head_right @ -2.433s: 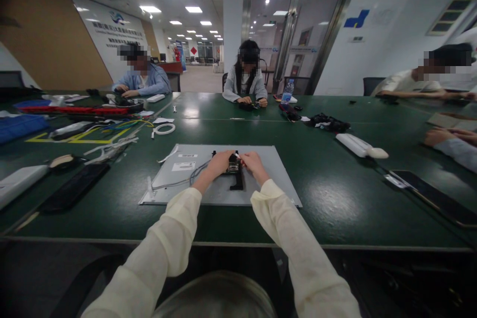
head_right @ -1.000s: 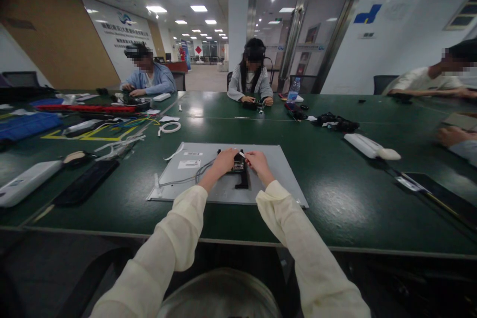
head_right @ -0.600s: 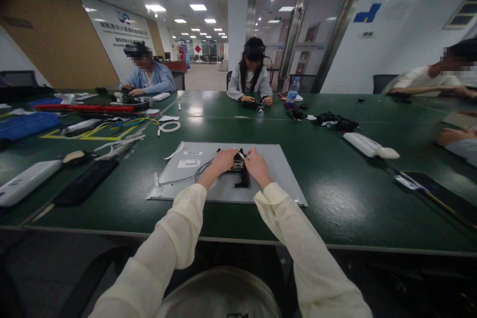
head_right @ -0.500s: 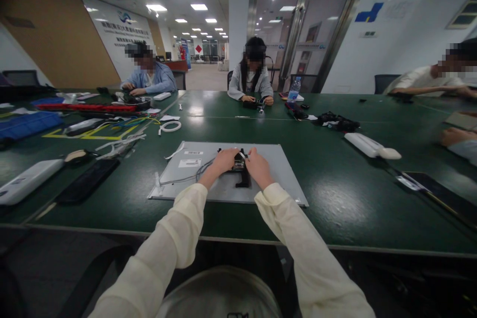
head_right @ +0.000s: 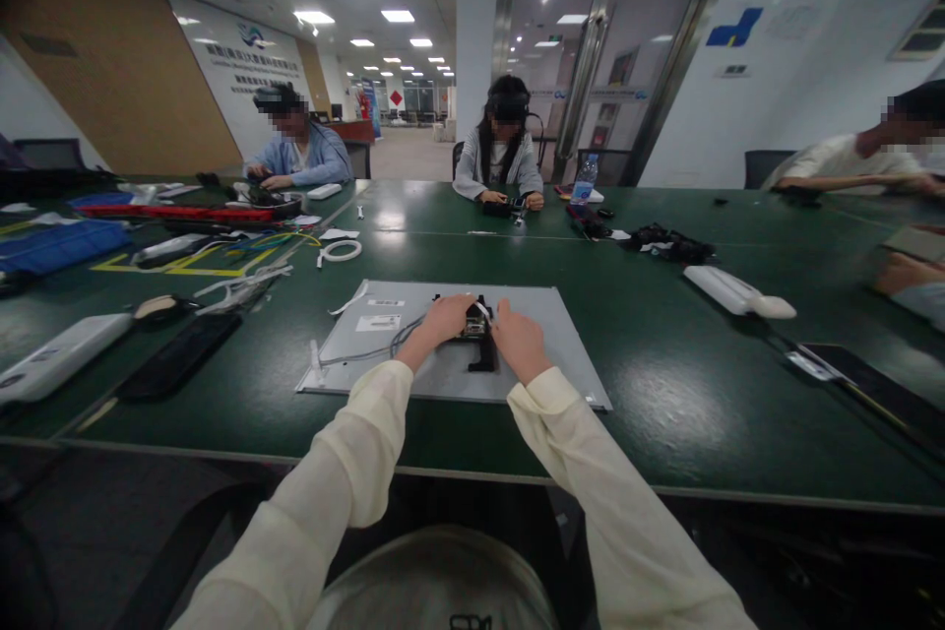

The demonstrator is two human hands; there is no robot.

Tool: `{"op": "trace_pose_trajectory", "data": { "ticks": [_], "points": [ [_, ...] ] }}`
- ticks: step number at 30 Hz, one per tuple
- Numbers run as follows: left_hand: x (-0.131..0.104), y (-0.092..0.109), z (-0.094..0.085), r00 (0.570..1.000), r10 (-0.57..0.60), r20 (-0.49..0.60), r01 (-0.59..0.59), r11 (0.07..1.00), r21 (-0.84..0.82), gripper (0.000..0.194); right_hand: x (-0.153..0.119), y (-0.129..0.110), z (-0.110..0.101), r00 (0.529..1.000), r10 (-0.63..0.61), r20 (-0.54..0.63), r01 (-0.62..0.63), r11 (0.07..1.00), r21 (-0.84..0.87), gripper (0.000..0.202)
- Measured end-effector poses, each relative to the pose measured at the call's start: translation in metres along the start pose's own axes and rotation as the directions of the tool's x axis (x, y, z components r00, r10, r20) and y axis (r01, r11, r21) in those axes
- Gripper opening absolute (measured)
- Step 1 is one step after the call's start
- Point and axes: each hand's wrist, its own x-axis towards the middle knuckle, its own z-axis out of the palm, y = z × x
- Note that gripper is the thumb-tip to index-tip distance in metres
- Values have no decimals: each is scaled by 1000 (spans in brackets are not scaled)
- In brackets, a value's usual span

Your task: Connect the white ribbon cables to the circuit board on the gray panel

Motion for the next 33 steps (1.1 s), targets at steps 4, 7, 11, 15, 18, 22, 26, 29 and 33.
{"op": "trace_pose_trajectory", "data": {
  "ticks": [4,7,11,15,18,22,26,29,33],
  "points": [
    [1,2,-6,1000,-18,19,18,1000,-15,36,-2,5,1,1000,-2,6,2,1000,20,26],
    [3,3,-9,998,-55,37,56,998,-29,39,0,11,2,1000,-3,8,2,995,101,27],
    [6,-2,-14,993,-109,47,112,992,-63,49,4,13,4,1000,3,-7,-1,966,260,26],
    [4,-25,-34,993,-117,13,118,989,-91,46,6,11,4,999,19,-44,-1,925,381,24],
    [-1,-61,-60,992,-107,-61,102,991,-83,37,5,11,3,996,21,-81,17,894,447,25],
    [-15,-118,-89,989,-142,-49,145,988,47,45,5,12,4,994,10,-110,45,871,488,25],
    [-30,-156,-96,989,-134,68,126,986,113,51,7,12,7,994,-12,-111,65,870,489,27],
    [-38,-166,-90,985,-140,96,125,981,150,47,9,11,10,995,-16,-103,64,872,485,28],
    [-39,-170,-78,983,-163,79,146,971,189,39,10,12,12,996,-26,-87,65,874,481,29]
  ]
}}
